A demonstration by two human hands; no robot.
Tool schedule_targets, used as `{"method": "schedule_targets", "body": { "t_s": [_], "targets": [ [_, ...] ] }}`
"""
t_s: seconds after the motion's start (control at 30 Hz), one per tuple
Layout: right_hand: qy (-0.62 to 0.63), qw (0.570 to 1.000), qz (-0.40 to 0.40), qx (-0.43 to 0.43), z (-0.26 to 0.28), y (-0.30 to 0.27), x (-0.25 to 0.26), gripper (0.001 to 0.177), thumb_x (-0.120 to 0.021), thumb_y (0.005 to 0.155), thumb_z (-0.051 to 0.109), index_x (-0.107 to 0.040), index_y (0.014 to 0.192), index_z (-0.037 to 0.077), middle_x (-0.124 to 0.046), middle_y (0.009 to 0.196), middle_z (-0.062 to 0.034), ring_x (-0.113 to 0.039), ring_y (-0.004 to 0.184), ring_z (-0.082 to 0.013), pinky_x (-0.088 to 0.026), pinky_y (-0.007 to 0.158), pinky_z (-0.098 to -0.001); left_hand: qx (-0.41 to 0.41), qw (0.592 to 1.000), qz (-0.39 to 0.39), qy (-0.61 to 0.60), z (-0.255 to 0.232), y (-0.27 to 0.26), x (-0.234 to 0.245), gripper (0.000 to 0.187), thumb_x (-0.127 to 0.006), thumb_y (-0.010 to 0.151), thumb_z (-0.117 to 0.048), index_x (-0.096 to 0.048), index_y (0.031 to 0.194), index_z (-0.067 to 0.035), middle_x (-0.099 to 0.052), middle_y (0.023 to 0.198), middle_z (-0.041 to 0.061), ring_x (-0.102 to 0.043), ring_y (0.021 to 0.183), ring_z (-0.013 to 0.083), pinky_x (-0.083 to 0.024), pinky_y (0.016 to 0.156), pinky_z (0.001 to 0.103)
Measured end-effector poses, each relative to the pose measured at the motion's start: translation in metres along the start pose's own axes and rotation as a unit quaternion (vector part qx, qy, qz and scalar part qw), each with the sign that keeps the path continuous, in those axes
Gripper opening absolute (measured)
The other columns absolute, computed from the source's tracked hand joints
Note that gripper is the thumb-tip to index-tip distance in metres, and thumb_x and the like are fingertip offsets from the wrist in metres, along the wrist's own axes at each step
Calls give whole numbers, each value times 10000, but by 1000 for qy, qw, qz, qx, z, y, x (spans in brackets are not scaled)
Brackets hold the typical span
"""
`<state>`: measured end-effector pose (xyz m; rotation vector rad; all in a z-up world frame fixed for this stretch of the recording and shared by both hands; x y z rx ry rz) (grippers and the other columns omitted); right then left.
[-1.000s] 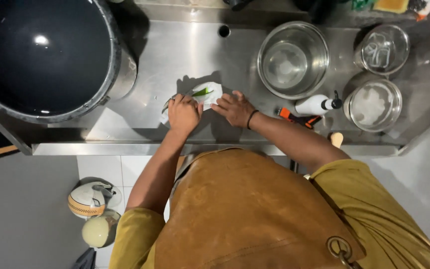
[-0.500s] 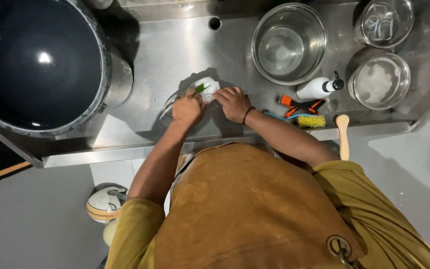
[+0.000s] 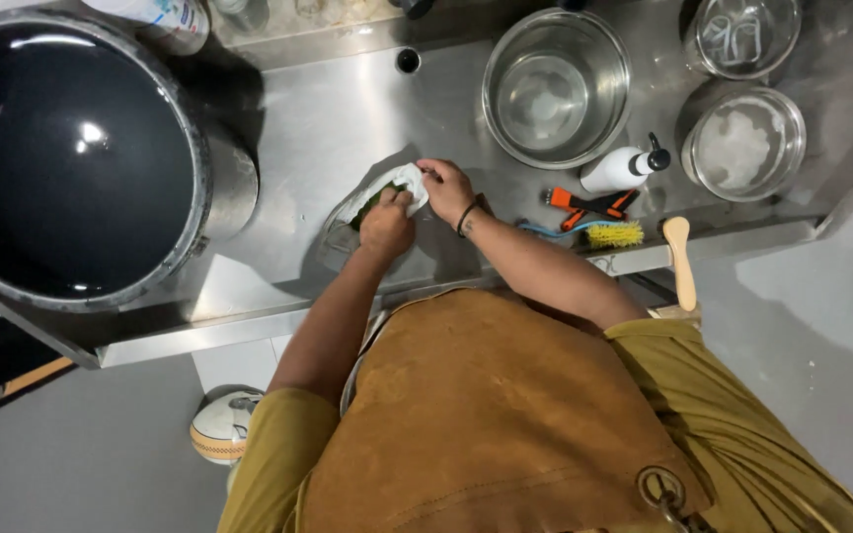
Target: Cleaning a white sneaker using a brush, soap, and water at a sink.
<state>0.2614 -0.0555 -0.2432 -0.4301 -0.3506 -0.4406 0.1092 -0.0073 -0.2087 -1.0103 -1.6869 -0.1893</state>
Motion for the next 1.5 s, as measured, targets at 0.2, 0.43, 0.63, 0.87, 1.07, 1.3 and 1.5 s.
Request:
{"method": "schedule_targets", "body": {
  "t_s": [0.2,0.43,0.63,0.87,1.07,1.3,1.5],
  "targets": [
    [-24,999,28,5,24,-19,12,459,-555,1017,178,-550,1470,107,-481,1452,-184,-551,1325,-413,-515,1099,-476,-7,998,-45,50,0,1,-11,370,-583,866,-217,-632,1228,-163,-591,1221,82,-665,1086,371,-502,939,581],
    [-89,976,-125,152,63,-129,134,294,-498,1082,211,-644,1303,83,-627,1249,-139,-671,1093,-360,-552,921,-484,135,976,162,-50,41,38,-30,513,-334,1040,-501,-531,1488,-346,-707,1279,191,-641,1253,399,-457,1064,571],
    [-407,812,-415,-38,-88,-261,319,431,-780,724,106,-758,1129,250,-601,1109,-14,-644,928,-326,-518,762,-469,127,983,123,-56,57,76,-61,415,-540,994,-503,-677,1340,-322,-745,1192,137,-680,1164,399,-532,952,559],
    [-217,906,-136,-336,-146,-287,330,818,-667,913,387,-184,1566,288,-575,1416,-246,-572,1285,-457,-418,1115,-601,111,991,68,-31,2,24,12,388,-535,1008,-432,-694,1297,-228,-693,1231,177,-682,1128,436,-512,995,554],
    [-278,923,-175,-199,-70,-281,295,382,-650,1011,282,-544,1310,70,-701,1110,-309,-675,1058,-506,-542,878,-619,42,998,-42,-12,5,-10,18,370,-606,996,-312,-666,1325,-156,-680,1265,180,-652,1200,407,-439,1064,564],
    [-359,904,-187,140,-43,-94,226,395,-681,1009,239,-635,1367,77,-703,1112,-200,-693,1028,-398,-607,841,-517,-33,963,-256,-71,9,-50,27,236,-610,1010,-263,-688,1231,-235,-681,1215,10,-616,1168,249,-425,943,444],
    [-381,907,-162,80,3,-71,236,344,-491,1018,214,-546,1320,60,-627,1067,-259,-576,973,-471,-467,790,-577,-37,954,-260,-144,37,-60,30,223,-614,991,-199,-730,1160,-113,-747,1127,69,-670,994,345,-478,879,450]
  ]
}}
Point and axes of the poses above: each hand's wrist, its own y-axis towards the middle knuckle, its own x-axis out of the back of the hand, z = x × y, the point moved 4 cm from there along y, towards the middle knuckle
